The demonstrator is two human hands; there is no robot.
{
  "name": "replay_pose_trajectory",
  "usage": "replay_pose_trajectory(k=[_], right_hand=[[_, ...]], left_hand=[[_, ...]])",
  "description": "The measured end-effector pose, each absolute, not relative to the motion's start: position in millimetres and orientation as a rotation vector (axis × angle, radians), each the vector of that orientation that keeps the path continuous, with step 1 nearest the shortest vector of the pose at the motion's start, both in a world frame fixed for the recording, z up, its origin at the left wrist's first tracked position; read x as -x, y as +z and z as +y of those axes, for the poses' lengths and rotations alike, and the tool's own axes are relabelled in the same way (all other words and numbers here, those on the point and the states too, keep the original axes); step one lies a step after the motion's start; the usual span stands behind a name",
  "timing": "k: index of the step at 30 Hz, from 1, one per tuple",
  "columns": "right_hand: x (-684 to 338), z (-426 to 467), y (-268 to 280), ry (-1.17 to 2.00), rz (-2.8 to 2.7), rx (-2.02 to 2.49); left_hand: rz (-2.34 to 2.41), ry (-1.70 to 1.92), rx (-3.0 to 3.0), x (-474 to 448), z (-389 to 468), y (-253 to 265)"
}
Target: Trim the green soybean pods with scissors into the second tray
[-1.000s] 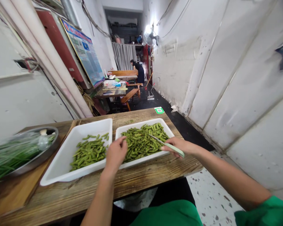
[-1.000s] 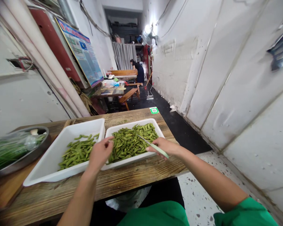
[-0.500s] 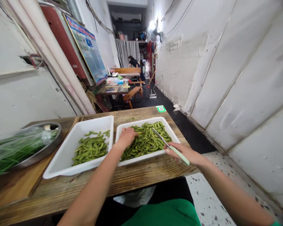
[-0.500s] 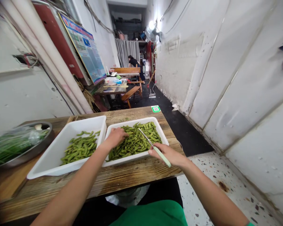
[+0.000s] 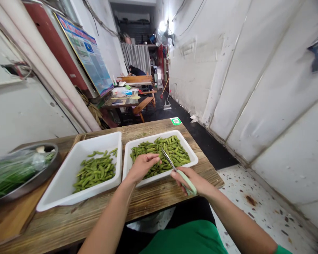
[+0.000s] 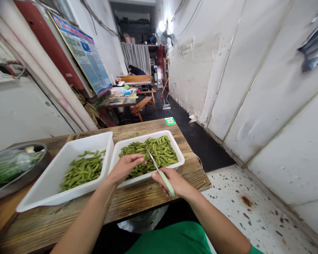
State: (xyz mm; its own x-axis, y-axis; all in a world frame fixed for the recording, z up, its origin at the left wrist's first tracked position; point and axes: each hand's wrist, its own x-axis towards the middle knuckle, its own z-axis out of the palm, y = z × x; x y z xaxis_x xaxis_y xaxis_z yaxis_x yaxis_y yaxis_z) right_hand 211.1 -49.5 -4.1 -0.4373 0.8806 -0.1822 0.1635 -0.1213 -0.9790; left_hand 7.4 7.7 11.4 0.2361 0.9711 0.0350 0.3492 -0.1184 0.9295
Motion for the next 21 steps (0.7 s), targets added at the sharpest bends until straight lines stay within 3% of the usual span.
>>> replay_pose_trajectory(k=[16,21], right_hand=[[-212,-47,4,1.379,-1.829,1.316],[-213,-46,0,1.484,-1.743,1.308]], left_hand=[[1.159,0.858,-1.637,-14,-2,16],[1.14,0.903,-1.407,-14,3,7]])
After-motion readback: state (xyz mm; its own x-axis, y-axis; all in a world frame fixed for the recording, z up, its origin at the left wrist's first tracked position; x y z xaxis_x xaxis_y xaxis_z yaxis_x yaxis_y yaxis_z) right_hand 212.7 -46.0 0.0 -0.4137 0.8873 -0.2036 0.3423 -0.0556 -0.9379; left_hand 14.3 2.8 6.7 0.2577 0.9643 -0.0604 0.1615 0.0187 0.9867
